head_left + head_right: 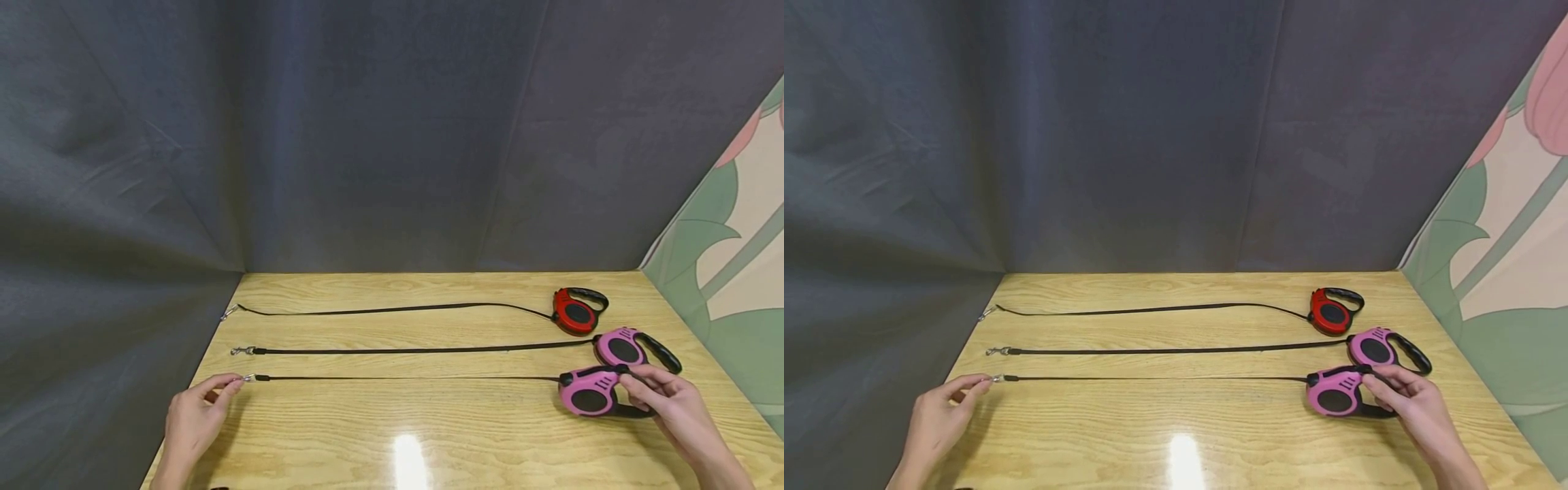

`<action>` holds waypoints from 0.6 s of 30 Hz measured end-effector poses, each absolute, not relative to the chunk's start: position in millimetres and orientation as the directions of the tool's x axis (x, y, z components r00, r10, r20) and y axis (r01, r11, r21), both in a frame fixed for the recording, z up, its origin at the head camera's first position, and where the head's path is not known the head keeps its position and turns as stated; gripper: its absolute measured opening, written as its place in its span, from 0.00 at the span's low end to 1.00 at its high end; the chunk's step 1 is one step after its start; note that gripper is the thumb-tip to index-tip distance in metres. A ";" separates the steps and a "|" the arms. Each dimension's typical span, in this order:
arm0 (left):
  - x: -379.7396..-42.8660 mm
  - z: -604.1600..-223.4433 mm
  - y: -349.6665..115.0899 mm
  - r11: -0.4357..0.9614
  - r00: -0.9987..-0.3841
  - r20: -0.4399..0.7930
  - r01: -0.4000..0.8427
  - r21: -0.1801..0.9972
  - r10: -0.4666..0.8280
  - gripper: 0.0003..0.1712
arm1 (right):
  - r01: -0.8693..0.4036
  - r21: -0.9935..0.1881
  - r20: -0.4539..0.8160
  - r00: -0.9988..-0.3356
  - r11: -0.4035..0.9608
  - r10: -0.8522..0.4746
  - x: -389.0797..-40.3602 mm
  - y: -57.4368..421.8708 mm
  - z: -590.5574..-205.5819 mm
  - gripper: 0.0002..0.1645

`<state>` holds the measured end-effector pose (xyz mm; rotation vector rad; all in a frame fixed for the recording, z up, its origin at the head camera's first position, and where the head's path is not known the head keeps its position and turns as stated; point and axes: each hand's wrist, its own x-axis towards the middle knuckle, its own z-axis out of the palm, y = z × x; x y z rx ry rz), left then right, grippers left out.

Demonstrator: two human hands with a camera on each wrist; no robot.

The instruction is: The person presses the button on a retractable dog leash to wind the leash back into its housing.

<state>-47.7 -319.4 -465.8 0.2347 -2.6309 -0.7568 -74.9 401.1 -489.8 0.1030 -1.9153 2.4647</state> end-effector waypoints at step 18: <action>-47.5 -465.3 -317.4 0.836 -0.916 0.300 -0.065 0.545 -0.266 0.05 | -0.055 -0.970 0.063 -0.998 -0.236 -0.024 -75.8 395.7 -491.4 0.25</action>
